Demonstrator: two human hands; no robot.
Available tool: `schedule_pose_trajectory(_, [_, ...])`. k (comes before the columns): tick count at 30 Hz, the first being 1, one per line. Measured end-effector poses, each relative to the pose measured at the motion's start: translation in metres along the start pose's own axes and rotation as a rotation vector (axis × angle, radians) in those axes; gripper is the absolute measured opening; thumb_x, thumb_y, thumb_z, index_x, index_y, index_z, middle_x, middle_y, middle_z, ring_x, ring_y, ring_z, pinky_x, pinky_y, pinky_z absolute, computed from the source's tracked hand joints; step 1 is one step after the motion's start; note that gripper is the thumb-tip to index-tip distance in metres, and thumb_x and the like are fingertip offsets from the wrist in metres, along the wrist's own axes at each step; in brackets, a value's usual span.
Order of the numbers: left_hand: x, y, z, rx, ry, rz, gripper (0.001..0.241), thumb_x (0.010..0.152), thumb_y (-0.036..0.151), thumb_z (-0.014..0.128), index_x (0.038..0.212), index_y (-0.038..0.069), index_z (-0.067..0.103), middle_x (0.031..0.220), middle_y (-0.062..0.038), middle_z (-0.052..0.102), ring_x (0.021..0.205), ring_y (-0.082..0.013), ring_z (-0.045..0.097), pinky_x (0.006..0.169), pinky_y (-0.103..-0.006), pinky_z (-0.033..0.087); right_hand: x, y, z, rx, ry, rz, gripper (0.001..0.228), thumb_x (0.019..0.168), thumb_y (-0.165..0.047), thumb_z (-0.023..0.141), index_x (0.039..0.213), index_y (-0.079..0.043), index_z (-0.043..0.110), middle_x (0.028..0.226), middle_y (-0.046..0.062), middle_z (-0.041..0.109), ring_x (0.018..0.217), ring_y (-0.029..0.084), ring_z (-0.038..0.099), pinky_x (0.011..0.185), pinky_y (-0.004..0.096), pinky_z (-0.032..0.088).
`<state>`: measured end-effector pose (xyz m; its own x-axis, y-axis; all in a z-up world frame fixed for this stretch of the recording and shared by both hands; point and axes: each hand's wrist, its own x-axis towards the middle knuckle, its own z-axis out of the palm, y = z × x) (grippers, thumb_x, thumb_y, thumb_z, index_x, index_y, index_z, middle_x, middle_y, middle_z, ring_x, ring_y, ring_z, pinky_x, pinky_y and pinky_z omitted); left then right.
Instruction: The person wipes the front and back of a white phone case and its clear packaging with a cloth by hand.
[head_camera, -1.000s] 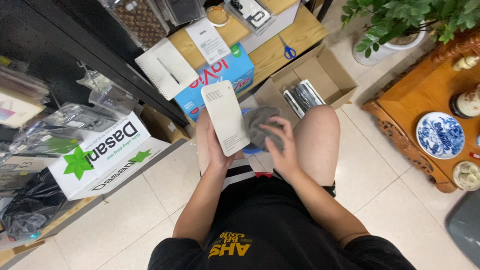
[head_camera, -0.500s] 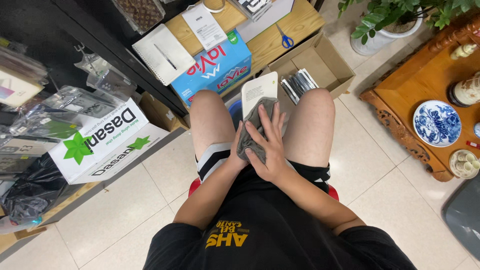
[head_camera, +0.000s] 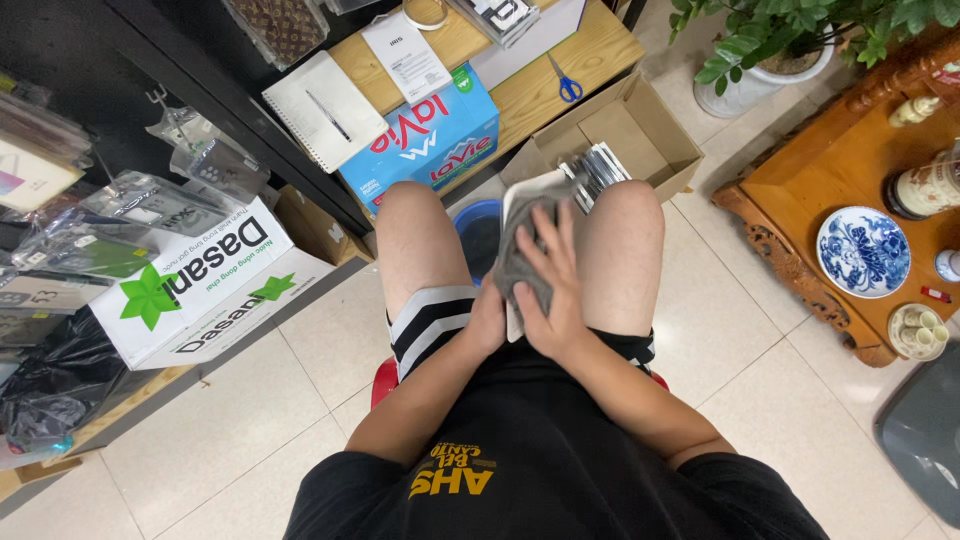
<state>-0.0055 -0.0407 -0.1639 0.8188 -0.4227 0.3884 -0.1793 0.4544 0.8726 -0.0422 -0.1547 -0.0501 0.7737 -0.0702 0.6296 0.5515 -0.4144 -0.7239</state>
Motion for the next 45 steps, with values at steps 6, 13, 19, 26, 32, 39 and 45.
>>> schedule_pose_trajectory(6, [0.043, 0.094, 0.036, 0.147, -0.086, 0.155, 0.053, 0.114, 0.033, 0.023, 0.150, 0.000, 0.044, 0.150, -0.019, 0.048, 0.141, -0.0315, 0.042, 0.125, -0.0499, 0.024, -0.017, 0.002, 0.010, 0.068, 0.039, -0.082, 0.053, 0.106, -0.029, 0.044, 0.157, -0.013, 0.041, 0.167, 0.021, 0.024, 0.152, 0.057, 0.001, 0.122, 0.072, 0.006])
schedule_pose_trajectory(13, [0.035, 0.104, 0.051, 0.180, -0.171, 0.223, 0.055, 0.112, 0.036, 0.025, 0.157, 0.006, 0.036, 0.152, -0.016, 0.039, 0.138, -0.0322, 0.039, 0.116, -0.0474, 0.032, 0.044, -0.030, -0.017, 0.047, 0.181, -0.151, 0.056, 0.111, -0.034, 0.028, 0.157, -0.006, 0.036, 0.166, 0.026, 0.025, 0.155, 0.050, 0.011, 0.128, 0.067, 0.007])
schedule_pose_trajectory(19, [0.039, 0.121, 0.032, 0.404, -0.152, 0.203, 0.060, 0.105, 0.037, 0.048, 0.156, 0.007, 0.040, 0.153, -0.019, 0.042, 0.128, -0.0376, 0.049, 0.103, -0.0469, 0.040, 0.077, -0.042, -0.020, 0.595, 0.437, 0.223, 0.055, 0.113, -0.040, 0.029, 0.132, 0.003, 0.058, 0.135, 0.026, 0.062, 0.134, 0.033, 0.056, 0.124, 0.051, 0.034])
schedule_pose_trajectory(26, [0.044, 0.106, 0.012, 0.295, -0.026, 0.216, 0.055, 0.109, 0.029, 0.037, 0.157, 0.002, 0.036, 0.154, -0.020, 0.042, 0.142, -0.0352, 0.041, 0.115, -0.0509, 0.033, 0.025, 0.004, -0.010, 0.977, 0.645, 0.324, 0.053, 0.110, -0.053, 0.045, 0.149, -0.018, 0.053, 0.160, 0.014, 0.040, 0.151, 0.027, 0.038, 0.129, 0.047, 0.032])
schedule_pose_trajectory(32, [0.045, 0.059, 0.005, 0.196, 0.051, 0.198, 0.055, 0.112, 0.026, 0.028, 0.156, -0.007, 0.029, 0.157, -0.029, 0.034, 0.140, -0.0468, 0.038, 0.120, -0.0587, 0.024, -0.012, -0.019, 0.006, 0.105, -0.006, -0.117, 0.056, 0.106, -0.042, 0.043, 0.158, -0.023, 0.038, 0.167, 0.022, 0.025, 0.154, 0.051, 0.012, 0.124, 0.066, 0.011])
schedule_pose_trajectory(39, [0.044, 0.111, 0.051, 0.185, -0.110, 0.191, 0.052, 0.113, 0.028, 0.035, 0.155, -0.003, 0.035, 0.153, -0.028, 0.039, 0.145, -0.0465, 0.034, 0.123, -0.0600, 0.024, 0.011, -0.027, -0.002, 0.071, 0.068, -0.127, 0.056, 0.110, -0.036, 0.032, 0.160, -0.012, 0.032, 0.171, 0.024, 0.003, 0.153, 0.053, -0.014, 0.124, 0.068, -0.009])
schedule_pose_trajectory(45, [0.036, 0.107, 0.039, 0.220, -0.226, 0.132, 0.055, 0.110, 0.031, 0.032, 0.153, -0.003, 0.039, 0.152, -0.030, 0.041, 0.141, -0.0462, 0.041, 0.116, -0.0605, 0.033, 0.055, -0.036, -0.024, -0.009, 0.206, -0.093, 0.055, 0.110, -0.035, 0.024, 0.161, -0.015, 0.032, 0.169, 0.024, 0.018, 0.158, 0.046, 0.009, 0.130, 0.063, 0.007])
